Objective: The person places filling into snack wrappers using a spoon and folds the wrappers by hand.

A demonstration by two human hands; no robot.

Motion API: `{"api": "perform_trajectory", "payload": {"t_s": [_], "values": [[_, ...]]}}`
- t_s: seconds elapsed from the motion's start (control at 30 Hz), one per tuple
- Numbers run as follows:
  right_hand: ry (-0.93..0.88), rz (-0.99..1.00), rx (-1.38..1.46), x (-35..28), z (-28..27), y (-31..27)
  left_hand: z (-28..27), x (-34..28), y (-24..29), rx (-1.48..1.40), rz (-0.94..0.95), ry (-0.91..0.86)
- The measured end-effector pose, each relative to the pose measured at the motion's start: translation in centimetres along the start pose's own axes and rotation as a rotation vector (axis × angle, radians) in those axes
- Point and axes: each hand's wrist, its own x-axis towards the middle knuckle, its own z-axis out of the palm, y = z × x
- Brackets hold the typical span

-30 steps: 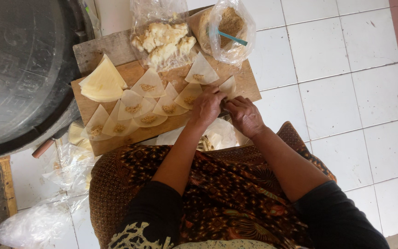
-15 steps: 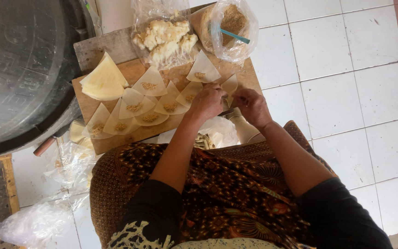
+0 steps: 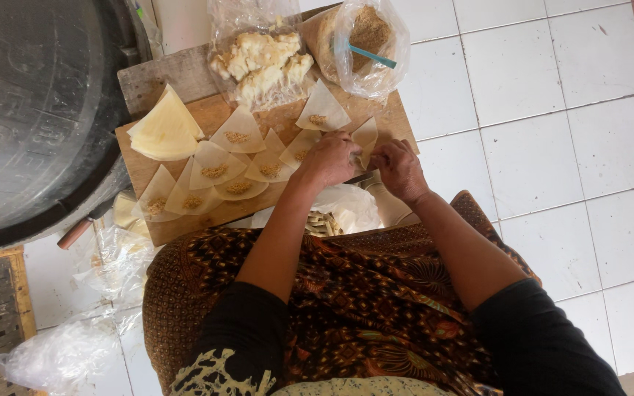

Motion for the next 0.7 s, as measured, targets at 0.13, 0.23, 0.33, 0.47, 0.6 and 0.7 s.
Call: {"api": "perform_trajectory", "payload": {"t_s": [0.13,0.23,0.33,0.47,0.6,0.7], "values": [[-0.055,-0.066,0.126,0.0,-0.9,-0.6,-0.9,-0.5,0.7,-0.054,-0.038,-0.056],[-0.008,-0.278,-0.008,-0.1,-1.0,-1.7,-1.0,-0.5,0.8,-0.060,-0.068,-0.046],[0.020,-0.297,-0.125,-0.1,-0.7,-2.1,-0.8,-0.3,0.6,-0.039,-0.016,0.011],[0.002,-0.255,-0.118,0.0,-0.5,-1.8,-0.5,-0.2,0.3,-0.024,-0.024,-0.005],[-0.032,-0.206,-0.073,-0.2,-1.1,-1.6,-0.4,-0.2,0.2,-0.012,-0.007,0.021],[-0.092,-0.244,-0.113,-0.4,-1.4,-2.1,-0.5,-0.2,0.2,-0.002,-0.024,0.010]]}}
